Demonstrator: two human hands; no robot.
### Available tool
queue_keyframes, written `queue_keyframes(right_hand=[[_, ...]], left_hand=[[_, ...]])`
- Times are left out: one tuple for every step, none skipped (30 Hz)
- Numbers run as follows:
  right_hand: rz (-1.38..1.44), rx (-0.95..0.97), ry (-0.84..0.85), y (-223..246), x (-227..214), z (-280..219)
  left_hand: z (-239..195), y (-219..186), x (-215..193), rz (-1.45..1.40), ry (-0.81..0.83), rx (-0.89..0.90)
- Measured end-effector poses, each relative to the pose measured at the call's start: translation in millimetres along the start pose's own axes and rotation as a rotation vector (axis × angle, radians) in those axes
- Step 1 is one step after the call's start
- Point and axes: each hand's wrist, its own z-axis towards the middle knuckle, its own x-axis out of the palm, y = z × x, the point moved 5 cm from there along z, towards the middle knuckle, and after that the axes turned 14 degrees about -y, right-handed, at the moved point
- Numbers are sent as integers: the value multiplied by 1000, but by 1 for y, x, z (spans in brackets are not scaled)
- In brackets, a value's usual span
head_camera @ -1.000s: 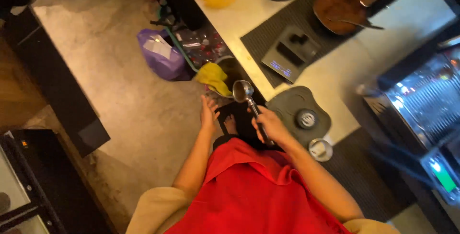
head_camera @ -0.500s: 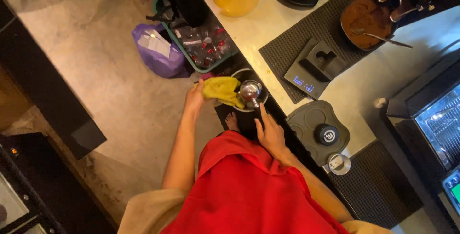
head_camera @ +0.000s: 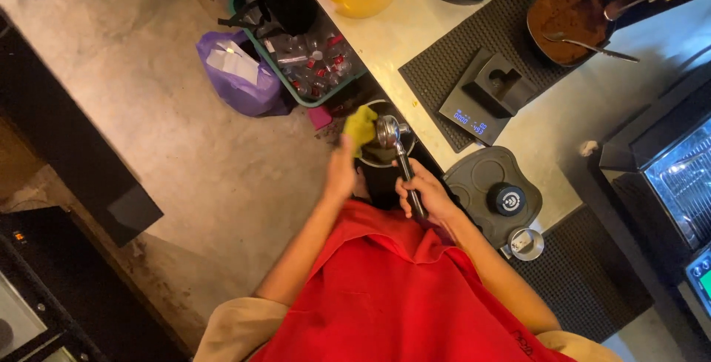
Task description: Preparing espresso shots by weighing ground coffee in a portafilter, tamping it, and operating an espresso machine.
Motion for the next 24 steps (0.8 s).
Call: queue_keyframes(right_hand=[[-2, 0, 3, 11, 12, -5], [-115, -31, -33, 20, 22, -12], [-229, -63, -70, 30, 32, -19], [-227, -64, -72, 31, 34, -24], [-415, -115, -140, 34, 33, -28], [-604, -168, -209, 39, 33, -32], [-604, -169, -211, 40, 33, -29], [-613, -178, -191, 40, 34, -29], [-622, -187, -170, 39, 35, -29], [-620, -193, -173, 32, 28, -22], [-384, -75, -85, 20, 23, -14], [-151, 46, 4, 8, 19, -10], [-151, 45, 2, 18, 12, -13], [-6, 157, 85, 23, 11, -17], [139, 268, 168, 29, 11, -22], [140, 271, 169, 28, 7, -23], [188, 287, 195, 28, 4, -25], [235, 295, 221, 30, 0, -25], [235, 291, 221, 25, 4, -25], [282, 344, 237, 19, 7, -26], [328, 398, 253, 14, 10, -28], [328, 399, 257, 13, 13, -29], [324, 398, 234, 12, 15, -28], [320, 395, 208, 12, 16, -29]], left_hand=[[14, -54, -12, 0, -4, -1], [17, -95, -21, -149, 95, -336], [10, -140, -32, -299, 193, -671], [11, -131, -24, -299, 195, -670], [12, -118, -18, -593, 25, -826], [12, -106, -10, -889, -155, -971], [15, -107, -11, -889, -152, -970], [15, -105, -16, -815, -221, -949], [16, -104, -21, -741, -288, -927], [16, -89, -15, -740, -285, -921], [21, -79, -12, -545, -213, -710], [23, -71, -6, -353, -143, -503], [22, -56, -3, -354, -141, -502], [26, -54, -6, -129, -156, -156], [25, -52, -5, 98, -165, 188], [30, -55, -21, 100, -165, 185], [33, -65, -33, 220, -111, 350], [38, -75, -43, 337, -57, 521], [43, -85, -52, 337, -58, 524], [45, -94, -54, 236, 104, 500], [45, -103, -56, 133, 265, 474], [46, -89, -50, 137, 263, 473], [44, -75, -43, 214, 300, 529], [42, -62, -33, 289, 338, 585]])
